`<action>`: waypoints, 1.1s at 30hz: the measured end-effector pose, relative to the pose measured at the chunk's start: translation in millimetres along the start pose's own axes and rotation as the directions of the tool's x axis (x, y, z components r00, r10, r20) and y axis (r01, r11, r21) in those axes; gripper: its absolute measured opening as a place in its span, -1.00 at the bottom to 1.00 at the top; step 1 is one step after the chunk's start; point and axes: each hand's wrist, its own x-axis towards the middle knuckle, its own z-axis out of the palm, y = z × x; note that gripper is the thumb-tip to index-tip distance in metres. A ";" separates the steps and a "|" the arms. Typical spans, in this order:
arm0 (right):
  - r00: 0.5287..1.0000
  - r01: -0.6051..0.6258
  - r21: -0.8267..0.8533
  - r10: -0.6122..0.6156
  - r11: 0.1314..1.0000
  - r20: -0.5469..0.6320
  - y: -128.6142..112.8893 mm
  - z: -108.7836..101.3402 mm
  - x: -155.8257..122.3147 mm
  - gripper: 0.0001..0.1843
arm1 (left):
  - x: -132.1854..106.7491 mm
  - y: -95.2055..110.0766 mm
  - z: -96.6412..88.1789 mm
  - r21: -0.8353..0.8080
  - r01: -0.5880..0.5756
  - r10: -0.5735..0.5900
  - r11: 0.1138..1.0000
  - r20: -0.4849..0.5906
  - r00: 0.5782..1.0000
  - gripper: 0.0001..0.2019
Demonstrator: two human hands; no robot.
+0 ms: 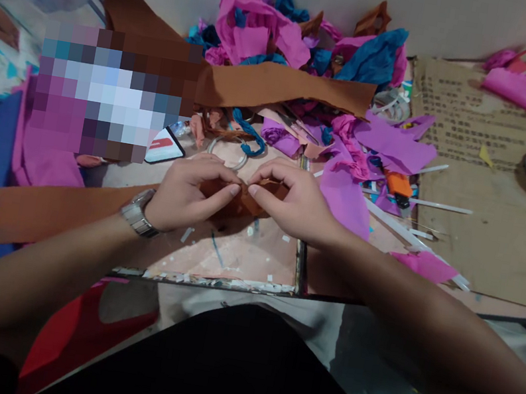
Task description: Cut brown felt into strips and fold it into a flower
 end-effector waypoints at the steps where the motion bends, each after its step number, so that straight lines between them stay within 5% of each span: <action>1: 1.000 0.014 -0.028 -0.014 1.000 0.000 -0.3 -0.4 -0.5 -0.96 | 0.1 -0.2 0.1 0.001 0.006 -0.006 1.000 0.004 1.000 -0.82; 11: 0.994 0.112 -0.173 -0.112 0.979 0.014 -2.5 -4.6 -1.7 -0.88 | 3.3 -0.3 -2.0 -0.001 0.018 -0.018 1.000 0.003 1.000 -0.81; 33: 0.988 -0.066 -0.075 0.055 0.995 -0.146 -2.2 -5.1 0.0 -0.95 | 4.2 -6.8 -7.6 -0.062 0.081 -0.084 0.995 -0.053 0.995 -0.75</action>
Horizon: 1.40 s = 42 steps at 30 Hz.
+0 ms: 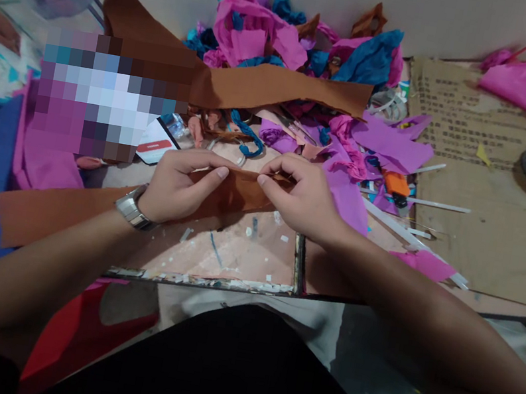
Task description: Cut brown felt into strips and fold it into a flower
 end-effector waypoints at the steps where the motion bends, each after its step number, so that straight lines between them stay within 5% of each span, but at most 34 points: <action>1: 1.000 -0.002 0.002 0.002 1.000 -0.002 0.5 -0.2 0.0 -0.95 | 0.2 0.4 -0.2 0.012 -0.008 0.008 1.000 -0.006 1.000 -0.76; 8: 1.000 -0.020 0.002 0.020 1.000 -0.019 3.4 -0.5 0.9 -0.92 | 1.8 -4.2 -1.3 0.062 -0.041 0.045 0.997 -0.065 0.997 -0.79; 23: 0.989 0.053 -0.008 -0.052 0.999 0.140 3.9 7.1 -4.3 -0.95 | 1.1 5.3 2.2 0.028 -0.064 0.060 0.998 0.114 0.992 -0.77; 33: 0.991 -0.002 -0.017 0.005 1.000 0.136 9.8 7.6 -3.6 -0.92 | 0.3 2.3 -0.6 -0.004 0.037 -0.036 0.999 0.171 0.985 -0.78; 42: 0.980 0.066 -0.021 -0.061 0.998 0.189 7.3 8.8 -5.4 -0.83 | -1.7 5.1 0.5 -0.047 0.156 -0.137 0.987 0.277 0.951 -0.74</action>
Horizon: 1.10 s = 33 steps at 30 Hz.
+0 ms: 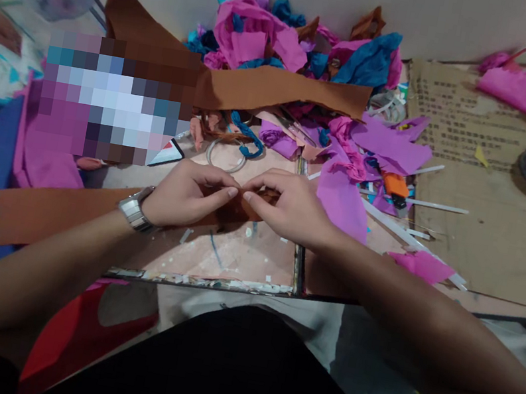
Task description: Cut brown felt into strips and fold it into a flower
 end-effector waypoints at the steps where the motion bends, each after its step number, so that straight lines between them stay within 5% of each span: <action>1: 1.000 -0.022 0.004 0.022 1.000 -0.002 0.3 0.8 -0.4 -0.83 | -0.2 -0.3 0.3 -0.010 0.011 -0.011 1.000 0.020 1.000 -0.74; 10: 0.998 -0.061 0.063 0.062 0.996 -0.021 1.6 6.0 -4.4 -0.82 | 1.3 1.2 -2.8 -0.143 0.092 -0.072 0.985 0.134 0.988 -0.74; 22: 0.997 0.058 -0.078 -0.061 0.995 -0.043 0.5 4.1 -5.2 -0.83 | 3.1 -3.9 -6.0 -0.165 0.150 -0.111 0.975 0.223 0.968 -0.73; 33: 0.995 0.080 -0.090 -0.085 0.993 -0.051 0.1 2.9 -5.3 -0.83 | 5.8 0.5 -4.1 -0.306 0.158 -0.122 0.939 0.133 0.984 -0.77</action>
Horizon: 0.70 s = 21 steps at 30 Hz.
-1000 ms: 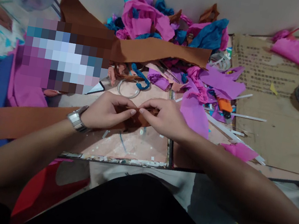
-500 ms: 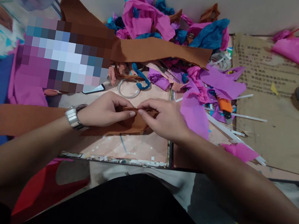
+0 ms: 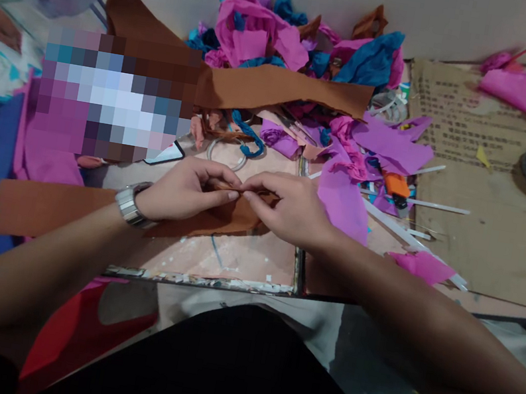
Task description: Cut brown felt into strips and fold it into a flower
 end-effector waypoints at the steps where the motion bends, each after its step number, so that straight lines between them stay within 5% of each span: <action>1: 1.000 -0.001 -0.003 0.001 1.000 -0.001 0.1 0.0 0.0 -0.83 | -0.1 -0.1 0.4 0.013 -0.006 0.006 1.000 0.001 1.000 -0.78; 9: 1.000 -0.002 -0.006 0.002 1.000 0.011 -0.4 1.0 -0.6 -0.83 | -2.3 -2.2 1.2 0.167 -0.052 0.046 0.985 0.043 0.998 -0.75; 21: 0.999 0.044 0.003 -0.044 0.999 0.031 -1.2 -1.6 -0.1 -0.81 | -0.8 -2.2 -0.6 0.051 -0.007 0.004 0.999 0.058 0.998 -0.78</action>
